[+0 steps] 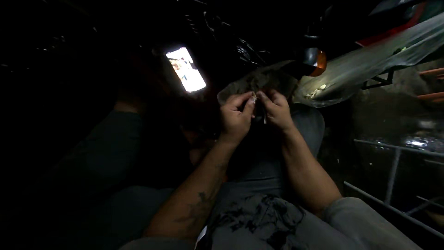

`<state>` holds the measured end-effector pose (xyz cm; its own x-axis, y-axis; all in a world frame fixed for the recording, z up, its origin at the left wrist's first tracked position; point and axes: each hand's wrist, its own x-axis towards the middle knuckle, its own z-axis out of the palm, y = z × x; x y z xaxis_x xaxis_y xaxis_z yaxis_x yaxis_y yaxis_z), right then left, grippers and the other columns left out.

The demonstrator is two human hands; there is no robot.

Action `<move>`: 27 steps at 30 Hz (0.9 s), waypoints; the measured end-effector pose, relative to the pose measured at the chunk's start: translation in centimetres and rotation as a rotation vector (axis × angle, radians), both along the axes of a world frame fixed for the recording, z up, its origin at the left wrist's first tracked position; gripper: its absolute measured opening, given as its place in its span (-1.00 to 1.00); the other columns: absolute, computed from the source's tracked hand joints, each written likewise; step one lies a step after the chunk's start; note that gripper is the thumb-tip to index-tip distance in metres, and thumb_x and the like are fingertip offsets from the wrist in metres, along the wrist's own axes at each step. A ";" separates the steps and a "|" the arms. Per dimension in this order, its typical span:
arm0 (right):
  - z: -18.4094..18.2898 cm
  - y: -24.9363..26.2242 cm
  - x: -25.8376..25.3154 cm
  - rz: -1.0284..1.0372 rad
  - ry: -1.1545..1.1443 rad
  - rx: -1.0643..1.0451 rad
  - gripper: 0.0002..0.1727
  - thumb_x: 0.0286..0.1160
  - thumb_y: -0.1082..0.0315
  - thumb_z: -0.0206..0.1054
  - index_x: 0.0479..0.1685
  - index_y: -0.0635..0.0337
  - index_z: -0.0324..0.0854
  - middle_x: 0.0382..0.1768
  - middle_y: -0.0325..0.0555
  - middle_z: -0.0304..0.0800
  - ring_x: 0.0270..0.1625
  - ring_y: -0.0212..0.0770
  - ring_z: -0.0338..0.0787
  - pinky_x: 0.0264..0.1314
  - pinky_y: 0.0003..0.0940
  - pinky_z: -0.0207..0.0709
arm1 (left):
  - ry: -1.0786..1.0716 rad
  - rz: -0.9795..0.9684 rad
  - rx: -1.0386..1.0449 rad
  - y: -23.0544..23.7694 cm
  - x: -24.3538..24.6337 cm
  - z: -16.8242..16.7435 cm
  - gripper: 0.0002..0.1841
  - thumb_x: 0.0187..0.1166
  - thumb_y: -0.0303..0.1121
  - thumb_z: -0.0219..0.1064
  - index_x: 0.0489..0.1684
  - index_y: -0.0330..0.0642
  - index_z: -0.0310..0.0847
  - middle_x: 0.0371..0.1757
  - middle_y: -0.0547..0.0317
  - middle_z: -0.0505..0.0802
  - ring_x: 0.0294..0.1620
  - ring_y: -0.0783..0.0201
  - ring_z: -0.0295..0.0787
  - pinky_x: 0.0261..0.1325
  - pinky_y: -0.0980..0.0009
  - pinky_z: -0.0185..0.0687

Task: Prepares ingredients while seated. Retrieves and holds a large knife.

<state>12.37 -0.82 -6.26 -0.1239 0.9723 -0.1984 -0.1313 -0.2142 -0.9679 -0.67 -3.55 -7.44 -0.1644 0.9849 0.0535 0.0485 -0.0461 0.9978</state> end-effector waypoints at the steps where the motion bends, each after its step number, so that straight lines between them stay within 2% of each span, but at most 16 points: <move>1: -0.2 -0.1 0.1 0.005 0.017 0.015 -0.86 0.76 0.40 0.18 -0.04 0.26 0.62 -0.31 -0.24 0.77 -0.30 -0.43 0.77 -0.16 -0.46 0.74 | 0.060 -0.015 0.020 -0.2 -0.1 -0.1 -0.74 0.60 -0.40 0.45 0.12 -0.35 0.80 -0.01 0.05 0.85 -0.28 0.46 0.80 -0.26 0.54 0.80; 3: -0.1 -0.2 0.2 0.025 0.041 0.014 -0.86 0.76 0.41 0.16 -0.06 0.25 0.61 -0.34 -0.26 0.75 -0.33 -0.45 0.75 -0.21 -0.48 0.73 | 0.048 -0.034 0.008 -0.2 -0.3 0.0 -0.72 0.55 -0.39 0.50 0.14 -0.33 0.80 0.01 0.07 0.85 -0.30 0.47 0.80 -0.29 0.57 0.80; 5: 0.2 -0.1 0.3 0.053 0.057 -0.015 -0.84 0.77 0.39 0.15 -0.08 0.24 0.63 -0.36 -0.29 0.74 -0.36 -0.49 0.70 -0.23 -0.54 0.67 | -0.181 -0.038 -0.097 0.3 -0.5 0.3 -0.81 0.58 -0.51 0.43 0.06 -0.36 0.82 -0.17 0.15 0.90 -0.48 0.48 0.73 -0.45 0.57 0.71; 7: 0.2 0.1 0.5 0.088 0.139 -0.043 -0.82 0.77 0.39 0.13 -0.08 0.22 0.65 -0.36 -0.30 0.74 -0.38 -0.50 0.68 -0.28 -0.56 0.64 | -0.490 -0.073 -0.298 0.8 -1.1 1.0 -0.84 0.68 -0.49 0.33 0.02 -0.34 0.80 -0.27 0.17 0.86 -0.54 0.48 0.64 -0.50 0.60 0.61; 10: -0.1 0.1 0.7 0.134 0.240 -0.069 -0.82 0.74 0.38 0.14 -0.12 0.18 0.67 -0.34 -0.28 0.78 -0.40 -0.51 0.67 -0.34 -0.59 0.59 | -0.825 -0.124 -0.450 0.9 -1.9 1.3 -0.80 0.78 -0.41 0.20 0.05 -0.25 0.75 -0.25 0.22 0.82 -0.52 0.54 0.62 -0.50 0.69 0.56; 12: 0.0 0.2 0.6 0.115 0.084 -0.075 -0.83 0.69 0.39 0.16 -0.17 0.18 0.66 -0.32 -0.28 0.79 -0.31 -0.49 0.72 -0.20 -0.54 0.65 | -0.910 -0.175 -0.445 1.0 -2.1 1.0 -0.76 0.82 -0.37 0.13 0.08 -0.24 0.73 -0.22 0.22 0.80 -0.47 0.54 0.62 -0.48 0.70 0.55; 14: 0.1 0.4 0.3 0.047 -0.177 -0.089 -0.82 0.66 0.30 0.28 -0.20 0.21 0.69 -0.38 -0.28 0.75 -0.33 -0.46 0.70 -0.18 -0.46 0.66 | -0.921 -0.186 -0.451 1.1 -2.2 0.9 -0.76 0.81 -0.38 0.13 0.10 -0.26 0.72 -0.18 0.21 0.80 -0.45 0.52 0.63 -0.45 0.69 0.55; 15: 0.2 0.6 0.2 0.015 -0.277 -0.103 -0.79 0.65 0.24 0.34 -0.21 0.21 0.70 -0.41 -0.27 0.73 -0.37 -0.45 0.68 -0.24 -0.45 0.64 | -0.921 -0.176 -0.454 1.2 -2.3 1.0 -0.77 0.79 -0.41 0.15 0.11 -0.28 0.72 -0.18 0.19 0.80 -0.46 0.51 0.64 -0.46 0.68 0.56; 17: 0.1 0.7 0.3 -0.028 -0.344 -0.068 -0.82 0.60 0.25 0.41 -0.20 0.20 0.69 -0.41 -0.25 0.74 -0.42 -0.45 0.68 -0.30 -0.48 0.64 | -0.913 -0.176 -0.438 1.2 -2.4 0.9 -0.79 0.76 -0.47 0.18 0.12 -0.31 0.70 -0.18 0.15 0.80 -0.45 0.48 0.65 -0.45 0.66 0.60; 18: 0.0 0.6 0.3 -0.042 -0.333 -0.008 -0.86 0.57 0.31 0.42 -0.16 0.21 0.68 -0.36 -0.24 0.76 -0.37 -0.45 0.71 -0.26 -0.49 0.67 | -0.893 -0.173 -0.436 1.2 -2.4 0.8 -0.80 0.75 -0.48 0.19 0.11 -0.31 0.71 -0.19 0.14 0.80 -0.45 0.48 0.66 -0.45 0.65 0.60; 19: -0.2 0.6 0.4 -0.045 -0.308 0.066 -0.86 0.53 0.39 0.42 -0.05 0.23 0.70 -0.24 -0.19 0.80 -0.24 -0.42 0.77 -0.13 -0.47 0.71 | -0.866 -0.162 -0.441 1.2 -2.5 0.9 -0.82 0.73 -0.48 0.21 0.10 -0.30 0.71 -0.19 0.13 0.81 -0.46 0.48 0.66 -0.45 0.65 0.60; 21: -0.3 0.5 0.6 0.010 -0.262 0.177 -0.60 0.49 0.51 0.35 0.33 0.31 0.66 0.10 -0.03 0.80 0.07 -0.30 0.79 0.18 -0.38 0.70 | -0.797 -0.131 -0.452 1.2 -2.4 0.9 -0.86 0.68 -0.52 0.27 0.03 -0.28 0.72 -0.22 0.13 0.82 -0.49 0.48 0.65 -0.49 0.64 0.59; 22: -0.3 0.5 0.6 0.029 -0.255 0.204 -0.60 0.52 0.52 0.32 0.36 0.32 0.66 0.16 0.00 0.81 0.13 -0.28 0.80 0.24 -0.36 0.71 | -0.757 -0.124 -0.451 1.2 -2.3 0.9 -0.88 0.65 -0.54 0.30 0.00 -0.27 0.72 -0.23 0.14 0.82 -0.50 0.49 0.64 -0.51 0.64 0.58; 24: -0.4 0.3 0.4 0.048 -0.243 0.237 -0.74 0.58 0.51 0.33 0.18 0.35 0.75 0.08 -0.01 0.88 0.09 -0.29 0.86 0.23 -0.35 0.75 | -0.643 -0.118 -0.449 1.0 -2.4 0.7 -0.89 0.60 -0.55 0.36 -0.03 -0.24 0.70 -0.25 0.17 0.82 -0.53 0.50 0.62 -0.53 0.64 0.57; 27: -0.4 0.2 0.1 0.029 -0.319 0.201 -0.84 0.52 0.45 0.44 -0.02 0.29 0.83 -0.08 -0.09 0.93 -0.04 -0.35 0.89 0.13 -0.37 0.79 | -0.446 -0.106 -0.471 0.9 -2.1 0.5 -0.78 0.53 -0.57 0.44 0.07 -0.19 0.66 -0.19 0.18 0.83 -0.54 0.47 0.62 -0.56 0.60 0.58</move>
<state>12.52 -0.57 -6.64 -0.1143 0.9928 -0.0368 0.1872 -0.0149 -0.9822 -2.80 -2.68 -6.91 0.0284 0.8983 -0.4385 -0.3555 0.4191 0.8355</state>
